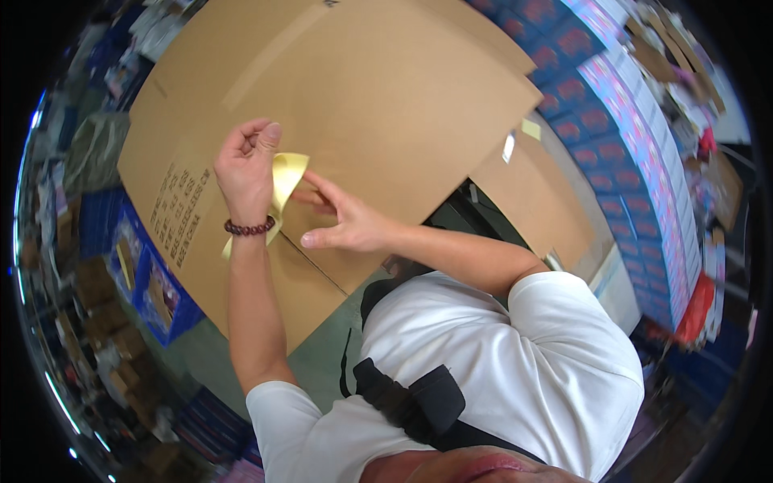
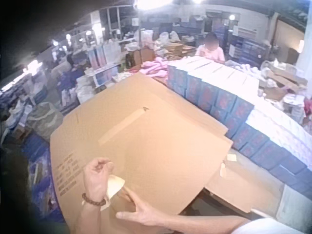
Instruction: The person assembles a flat cardboard box by folding its flaps and securing them with yellow tape. They then use a tape dispenser to apply clear packing tape to seal the box. The person handles multiple boxes and stacks them.
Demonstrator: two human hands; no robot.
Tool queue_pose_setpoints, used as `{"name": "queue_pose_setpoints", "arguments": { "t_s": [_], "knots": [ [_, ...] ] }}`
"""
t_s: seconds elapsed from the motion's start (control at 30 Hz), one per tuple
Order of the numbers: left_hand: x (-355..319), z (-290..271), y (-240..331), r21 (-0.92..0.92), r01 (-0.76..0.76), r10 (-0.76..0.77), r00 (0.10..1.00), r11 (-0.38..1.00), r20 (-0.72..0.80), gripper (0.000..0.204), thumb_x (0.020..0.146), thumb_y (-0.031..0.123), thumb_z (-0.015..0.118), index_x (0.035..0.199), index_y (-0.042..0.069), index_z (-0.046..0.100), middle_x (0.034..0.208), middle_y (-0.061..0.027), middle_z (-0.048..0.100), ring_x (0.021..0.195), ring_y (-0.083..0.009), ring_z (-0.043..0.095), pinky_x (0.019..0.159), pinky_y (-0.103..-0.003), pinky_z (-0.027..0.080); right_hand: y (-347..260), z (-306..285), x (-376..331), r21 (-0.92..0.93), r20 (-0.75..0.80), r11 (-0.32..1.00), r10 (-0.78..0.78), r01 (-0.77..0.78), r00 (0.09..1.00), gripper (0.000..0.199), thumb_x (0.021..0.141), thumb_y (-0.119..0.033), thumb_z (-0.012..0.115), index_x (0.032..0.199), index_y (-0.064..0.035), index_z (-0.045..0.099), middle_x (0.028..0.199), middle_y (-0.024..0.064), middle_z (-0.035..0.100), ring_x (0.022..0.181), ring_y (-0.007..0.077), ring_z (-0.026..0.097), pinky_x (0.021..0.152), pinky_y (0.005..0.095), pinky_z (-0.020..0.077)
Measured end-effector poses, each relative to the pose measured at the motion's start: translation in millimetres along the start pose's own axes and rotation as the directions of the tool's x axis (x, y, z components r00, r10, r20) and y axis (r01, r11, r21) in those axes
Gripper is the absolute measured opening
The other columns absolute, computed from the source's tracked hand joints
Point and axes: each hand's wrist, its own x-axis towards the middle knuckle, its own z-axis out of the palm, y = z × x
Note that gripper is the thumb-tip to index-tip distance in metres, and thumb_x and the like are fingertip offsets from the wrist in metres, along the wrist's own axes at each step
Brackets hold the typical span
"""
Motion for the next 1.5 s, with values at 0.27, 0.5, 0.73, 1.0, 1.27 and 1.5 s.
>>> {"name": "queue_pose_setpoints", "arguments": {
  "t_s": [0.27, 0.5, 0.73, 1.0, 1.27, 1.5],
  "knots": [
    [-73, 62, 18, -0.151, -0.039, 0.066, 0.983, 0.988, 0.174, 0.032, 0.088, 0.019, 0.07, 0.109, -0.004, 0.062, 0.083, -0.001, 0.061, 0.074, -0.0064, 0.055, 0.064, -0.021, 0.047, -1, 8, -65, 0.203, -0.208, 0.978, 0.096, -0.053, 0.973, 0.022, 0.092, -0.018, 0.06, 0.1, 0.0031, 0.06, 0.09, 0.0051, 0.064, 0.083, 0.0113, 0.059, 0.072, 0.026, 0.0483],
    [-113, 97, 29, 0.08, -0.072, 0.037, 0.927, 0.994, 0.372, 0.028, 0.086, 0.022, 0.071, 0.1, -0.002, 0.064, 0.081, -0.0029, 0.063, 0.072, -0.0099, 0.056, 0.065, -0.024, 0.048, -4, -22, -116, 0.165, -0.239, 0.986, 0.024, 0.016, 0.971, 0.021, 0.094, -0.018, 0.058, 0.093, 0.0023, 0.065, 0.079, 0.0051, 0.066, 0.075, 0.0094, 0.06, 0.068, 0.0253, 0.0481],
    [-167, 174, 17, -0.14, 0.05, 0.052, 0.767, 0.989, 0.64, 0.017, 0.091, 0.014, 0.062, 0.084, -0.001, 0.063, 0.068, 0.0022, 0.055, 0.07, -0.0065, 0.05, 0.063, -0.024, 0.044, 13, -242, -207, -0.448, -0.732, 0.837, -0.142, -0.314, 0.666, 0.026, 0.092, -0.026, 0.058, 0.1, -0.0047, 0.069, 0.089, 0.0095, 0.069, 0.083, 0.0207, 0.065, 0.074, 0.0342, 0.0509],
    [-160, 305, -61, 0.393, 0.197, -0.434, 0.543, 0.898, 0.719, 0.054, 0.092, 0.041, 0.056, 0.059, 0.001, 0.046, 0.055, 0.0016, 0.041, 0.055, -0.0077, 0.036, 0.049, -0.03, 0.032, 14, -342, -189, -0.631, -0.749, 0.259, 0.041, -0.731, 0.661, 0.038, 0.083, -0.038, 0.064, 0.095, -0.0025, 0.069, 0.097, 0.0196, 0.067, 0.092, 0.0342, 0.064, 0.078, 0.0444, 0.0499],
    [-174, 350, -96, 0.553, 0.153, -0.522, 0.597, 0.819, 0.609, 0.051, 0.084, 0.041, 0.064, 0.061, -0.004, 0.056, 0.055, -0.0057, 0.052, 0.053, -0.0133, 0.044, 0.052, -0.035, 0.039, 26, -354, -161, -0.644, -0.717, 0.211, 0.169, -0.735, 0.676, 0.03, 0.074, -0.025, 0.072, 0.092, -0.0024, 0.066, 0.092, 0.0194, 0.069, 0.089, 0.0338, 0.066, 0.077, 0.041, 0.0516],
    [-186, 357, -111, 0.514, 0.256, -0.537, 0.659, 0.819, 0.528, 0.038, 0.082, 0.033, 0.066, 0.093, -0.002, 0.071, 0.083, -0.015, 0.07, 0.078, -0.02, 0.067, 0.074, -0.031, 0.05, 42, -352, -152, -0.64, -0.726, 0.224, 0.136, -0.735, 0.674, 0.018, 0.083, -0.012, 0.054, 0.094, -0.0028, 0.066, 0.096, 0.0198, 0.068, 0.092, 0.035, 0.066, 0.079, 0.0429, 0.0515]
  ]
}}
